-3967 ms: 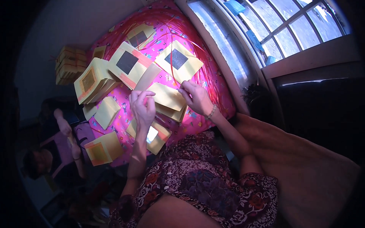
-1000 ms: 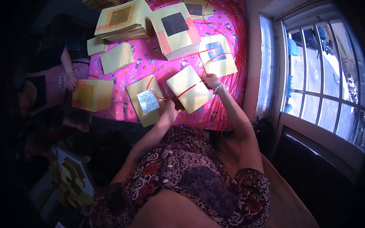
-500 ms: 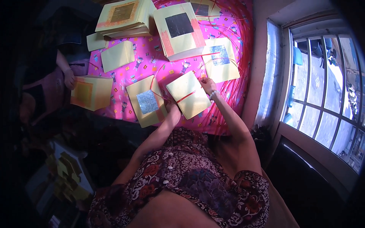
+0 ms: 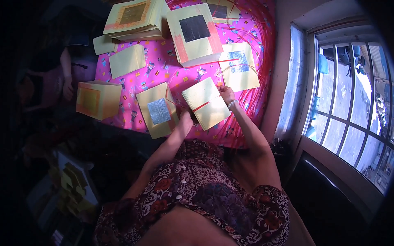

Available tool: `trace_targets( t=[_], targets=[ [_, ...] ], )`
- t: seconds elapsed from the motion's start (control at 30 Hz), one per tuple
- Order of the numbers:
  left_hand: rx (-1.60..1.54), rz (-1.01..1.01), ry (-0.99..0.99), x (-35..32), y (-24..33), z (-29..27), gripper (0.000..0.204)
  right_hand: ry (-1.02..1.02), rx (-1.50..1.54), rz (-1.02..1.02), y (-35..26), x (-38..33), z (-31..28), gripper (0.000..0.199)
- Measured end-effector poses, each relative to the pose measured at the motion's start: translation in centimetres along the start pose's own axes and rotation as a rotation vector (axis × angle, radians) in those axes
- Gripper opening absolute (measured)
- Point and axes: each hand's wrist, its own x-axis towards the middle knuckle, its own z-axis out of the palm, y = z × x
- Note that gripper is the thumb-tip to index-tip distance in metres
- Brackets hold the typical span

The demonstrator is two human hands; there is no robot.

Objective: The person is counting, stacking, and tying bundles of joss paper with red string.

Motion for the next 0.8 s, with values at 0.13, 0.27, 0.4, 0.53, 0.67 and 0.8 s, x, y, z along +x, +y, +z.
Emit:
trace_targets(
  t=[0.13,0.27,0.4,0.53,0.67,0.8],
  targets=[
    [0.019,-0.062,-0.061,0.4,-0.6,1.0,0.032,-0.022,0.038,-0.004,-0.1,-0.4,-1.3,0.005],
    [0.025,-0.109,-0.123,0.2,0.3,0.5,0.032,-0.035,0.259,0.057,-0.2,-0.6,-1.8,0.008],
    [0.078,-0.108,-0.152,0.6,1.0,0.9,0.037,0.033,0.072,-0.101,-1.2,-2.1,-0.3,0.008],
    [0.016,-0.123,-0.358,0.5,2.5,1.7,0.031,-0.069,0.112,-0.371,-3.0,-3.9,0.2,0.006],
    [0.247,0.395,-0.46,-1.3,4.8,3.4,0.028,-0.084,0.13,-0.469,-6.4,-5.8,1.3,0.004],
    [0.484,0.72,-0.691,-3.9,7.6,4.7,0.031,-0.081,0.024,-0.532,-9.2,-7.3,2.3,0.003]
  ],
)
